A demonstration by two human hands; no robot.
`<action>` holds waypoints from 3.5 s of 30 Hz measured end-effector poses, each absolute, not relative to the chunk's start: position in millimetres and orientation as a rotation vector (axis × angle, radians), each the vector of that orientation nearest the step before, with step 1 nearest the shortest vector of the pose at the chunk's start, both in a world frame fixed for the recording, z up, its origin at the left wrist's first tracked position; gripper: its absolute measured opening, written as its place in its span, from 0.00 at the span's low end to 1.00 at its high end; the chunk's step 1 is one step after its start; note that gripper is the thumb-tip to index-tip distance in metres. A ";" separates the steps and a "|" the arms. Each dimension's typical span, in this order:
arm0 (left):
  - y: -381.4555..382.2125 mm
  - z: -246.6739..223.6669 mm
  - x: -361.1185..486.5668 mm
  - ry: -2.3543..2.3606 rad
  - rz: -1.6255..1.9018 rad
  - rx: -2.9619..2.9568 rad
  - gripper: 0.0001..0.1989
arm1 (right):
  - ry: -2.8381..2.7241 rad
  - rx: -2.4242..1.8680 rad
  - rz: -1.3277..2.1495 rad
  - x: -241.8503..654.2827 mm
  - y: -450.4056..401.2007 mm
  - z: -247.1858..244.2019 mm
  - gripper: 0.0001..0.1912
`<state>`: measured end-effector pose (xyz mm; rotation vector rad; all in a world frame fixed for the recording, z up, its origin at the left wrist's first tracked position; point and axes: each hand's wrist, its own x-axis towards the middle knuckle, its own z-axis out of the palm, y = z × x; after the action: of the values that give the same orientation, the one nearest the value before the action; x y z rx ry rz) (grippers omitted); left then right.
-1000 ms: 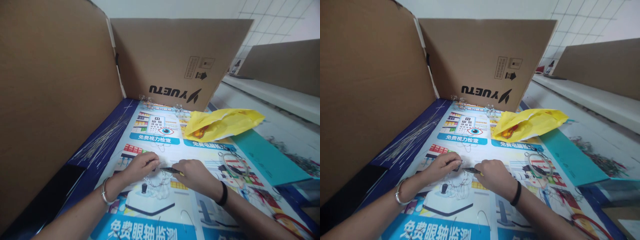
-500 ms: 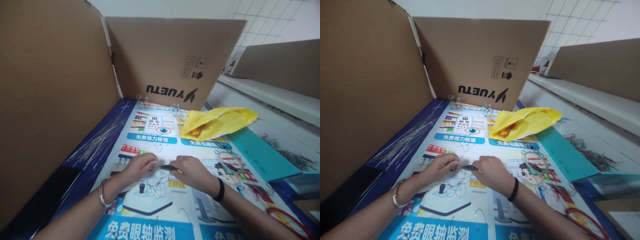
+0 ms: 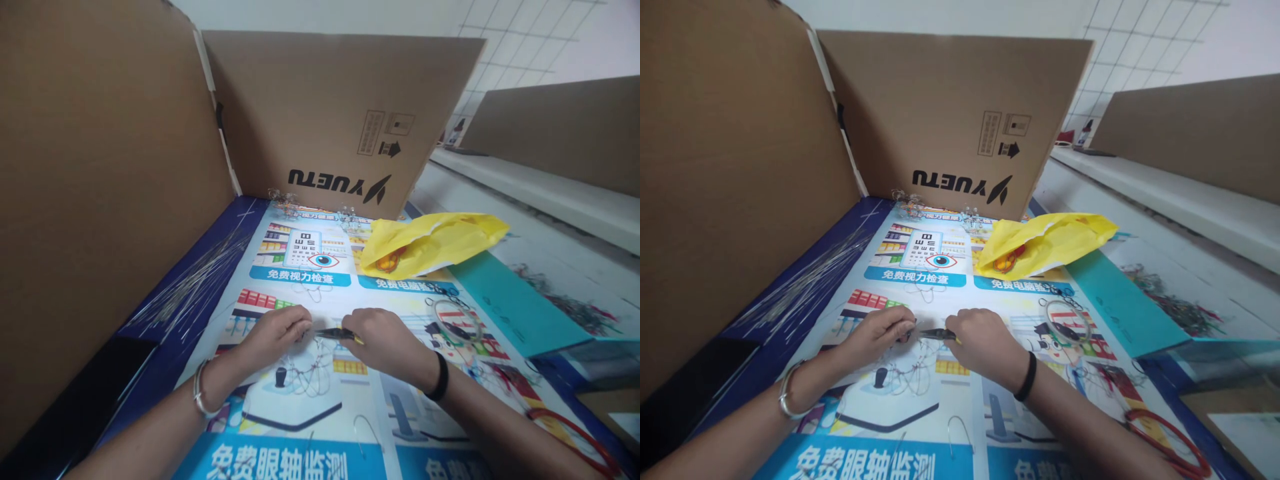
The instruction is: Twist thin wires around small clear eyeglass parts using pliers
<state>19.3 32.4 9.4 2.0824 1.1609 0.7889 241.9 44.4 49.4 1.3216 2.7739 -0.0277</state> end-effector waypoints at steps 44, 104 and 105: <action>33.4 10.8 19.9 1.216 0.929 2.085 0.09 | 2.810 1.280 -0.133 248.1 47.2 57.5 0.11; 30.1 14.6 29.8 1.274 0.914 2.129 0.07 | 3.051 1.739 -0.809 222.4 32.6 23.0 0.11; 30.0 14.3 29.6 1.281 0.911 2.131 0.07 | 3.068 1.737 -0.808 222.9 33.2 22.3 0.11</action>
<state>29.6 30.0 14.3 2.1305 1.2809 0.9113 222.9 33.2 22.3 1.7375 3.0681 -0.8081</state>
